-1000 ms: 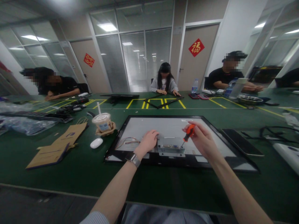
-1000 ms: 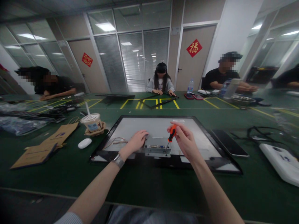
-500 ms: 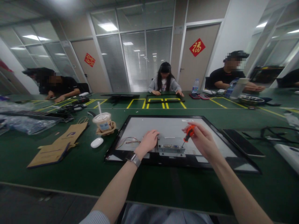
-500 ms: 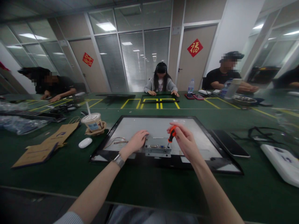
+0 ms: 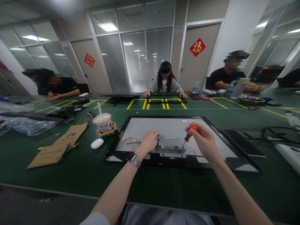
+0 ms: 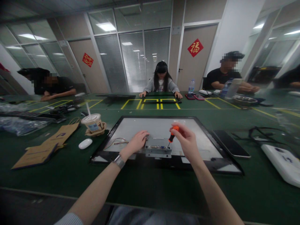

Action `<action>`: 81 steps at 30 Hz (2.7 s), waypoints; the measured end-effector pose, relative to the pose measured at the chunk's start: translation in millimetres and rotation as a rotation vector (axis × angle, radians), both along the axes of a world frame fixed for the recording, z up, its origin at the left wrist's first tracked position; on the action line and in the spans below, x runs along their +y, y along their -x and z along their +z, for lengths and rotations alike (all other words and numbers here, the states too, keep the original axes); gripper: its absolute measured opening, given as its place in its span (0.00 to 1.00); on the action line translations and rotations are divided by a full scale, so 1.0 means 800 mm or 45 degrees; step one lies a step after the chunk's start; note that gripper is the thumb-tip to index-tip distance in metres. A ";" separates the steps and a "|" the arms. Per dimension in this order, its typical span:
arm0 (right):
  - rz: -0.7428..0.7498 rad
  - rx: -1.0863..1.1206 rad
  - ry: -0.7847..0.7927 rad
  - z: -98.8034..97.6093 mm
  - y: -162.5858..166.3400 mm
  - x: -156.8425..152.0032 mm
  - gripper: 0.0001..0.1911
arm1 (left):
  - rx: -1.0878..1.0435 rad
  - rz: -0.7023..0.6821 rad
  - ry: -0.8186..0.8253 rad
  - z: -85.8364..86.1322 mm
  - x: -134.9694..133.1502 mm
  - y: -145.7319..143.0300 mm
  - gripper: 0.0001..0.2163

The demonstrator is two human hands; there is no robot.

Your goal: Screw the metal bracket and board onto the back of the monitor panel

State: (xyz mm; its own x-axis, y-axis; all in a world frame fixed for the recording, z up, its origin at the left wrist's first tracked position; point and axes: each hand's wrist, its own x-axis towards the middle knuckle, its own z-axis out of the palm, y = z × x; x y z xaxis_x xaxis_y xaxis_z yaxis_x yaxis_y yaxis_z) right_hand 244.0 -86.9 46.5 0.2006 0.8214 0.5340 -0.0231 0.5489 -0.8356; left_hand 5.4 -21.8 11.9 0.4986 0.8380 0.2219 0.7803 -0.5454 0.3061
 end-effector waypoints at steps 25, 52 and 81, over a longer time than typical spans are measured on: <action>0.046 0.078 -0.093 0.012 0.009 -0.007 0.10 | 0.010 -0.003 -0.017 -0.001 0.000 0.001 0.17; -0.054 -0.020 -0.110 0.008 0.005 -0.005 0.12 | 0.015 -0.002 -0.016 0.000 -0.002 0.000 0.17; -0.010 0.023 -0.041 0.005 0.005 -0.005 0.12 | 0.018 0.000 -0.016 0.000 -0.002 0.000 0.17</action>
State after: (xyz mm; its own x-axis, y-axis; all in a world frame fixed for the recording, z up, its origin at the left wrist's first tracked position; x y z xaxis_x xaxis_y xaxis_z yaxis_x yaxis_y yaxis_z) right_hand 239.7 -90.7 50.2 0.2168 0.8023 0.5562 -0.0338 0.5756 -0.8170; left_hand 5.5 -23.5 12.1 0.5021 0.8349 0.2257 0.7843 -0.5495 0.2879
